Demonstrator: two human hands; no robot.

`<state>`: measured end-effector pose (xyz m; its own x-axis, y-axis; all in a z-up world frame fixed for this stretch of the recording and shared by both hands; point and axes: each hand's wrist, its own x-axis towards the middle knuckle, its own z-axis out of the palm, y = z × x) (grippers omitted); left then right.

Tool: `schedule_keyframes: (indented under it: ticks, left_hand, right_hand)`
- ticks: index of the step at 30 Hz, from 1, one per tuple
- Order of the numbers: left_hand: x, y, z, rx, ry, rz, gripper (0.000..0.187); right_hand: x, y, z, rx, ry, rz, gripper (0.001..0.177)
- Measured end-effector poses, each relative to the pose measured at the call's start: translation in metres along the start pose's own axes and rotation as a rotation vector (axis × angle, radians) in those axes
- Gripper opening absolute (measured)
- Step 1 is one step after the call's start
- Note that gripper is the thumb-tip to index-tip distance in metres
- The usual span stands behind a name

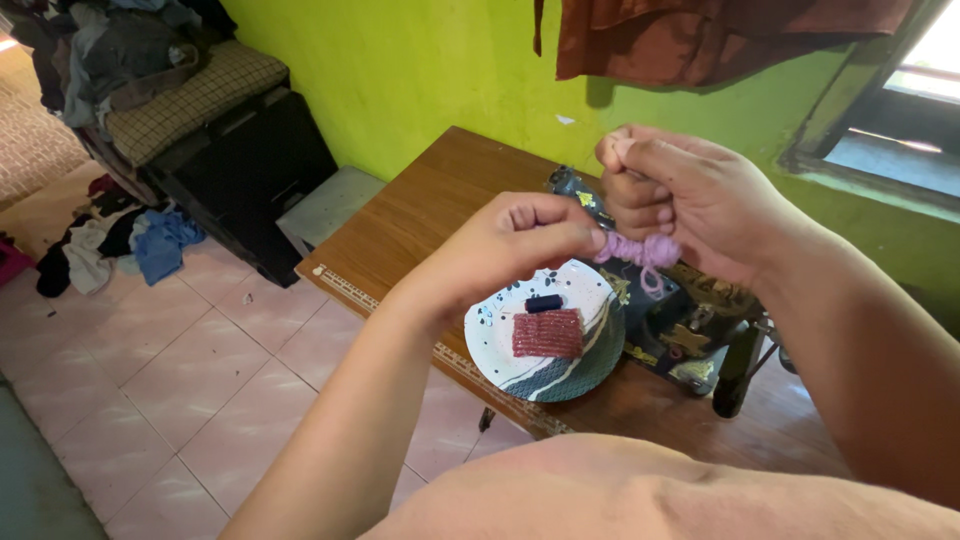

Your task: The person handles sewing supplies on a table, including a purple thread-like item and a small transparent bag containing needles and buttons. They open the bag, remove a needle, and then handle a small spool of thread, winding it by hand. The items are placed on a plate next to a sewing machine.

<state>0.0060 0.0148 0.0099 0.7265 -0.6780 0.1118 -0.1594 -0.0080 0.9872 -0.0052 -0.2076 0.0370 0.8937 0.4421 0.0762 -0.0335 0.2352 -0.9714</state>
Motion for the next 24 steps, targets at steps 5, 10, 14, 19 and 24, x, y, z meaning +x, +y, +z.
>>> schedule_keyframes:
  ticks: [5, 10, 14, 19, 24]
  left_hand:
    - [-0.002, 0.004, -0.005, -0.315, 0.042, 0.053, 0.018]
    - [0.006, -0.003, -0.010, -0.279, 0.288, 0.027, 0.020]
    - [0.012, -0.011, -0.010, -0.133, 0.369, 0.166, 0.019]
    - [0.011, -0.010, -0.009, -0.103, 0.411, 0.170, 0.019]
    - [0.004, 0.000, -0.013, -0.320, 0.414, 0.143, 0.026]
  right_hand:
    - [0.002, 0.009, 0.004, 0.001, 0.126, 0.031, 0.015]
    - [0.002, 0.007, 0.003, 0.235, -0.127, -0.013, 0.020]
    - [0.006, 0.011, 0.007, -0.040, 0.072, -0.058, 0.019]
    - [0.013, 0.020, 0.006, -0.295, 0.119, -0.169, 0.017]
    - [0.017, 0.026, -0.004, -0.337, 0.193, -0.129, 0.017]
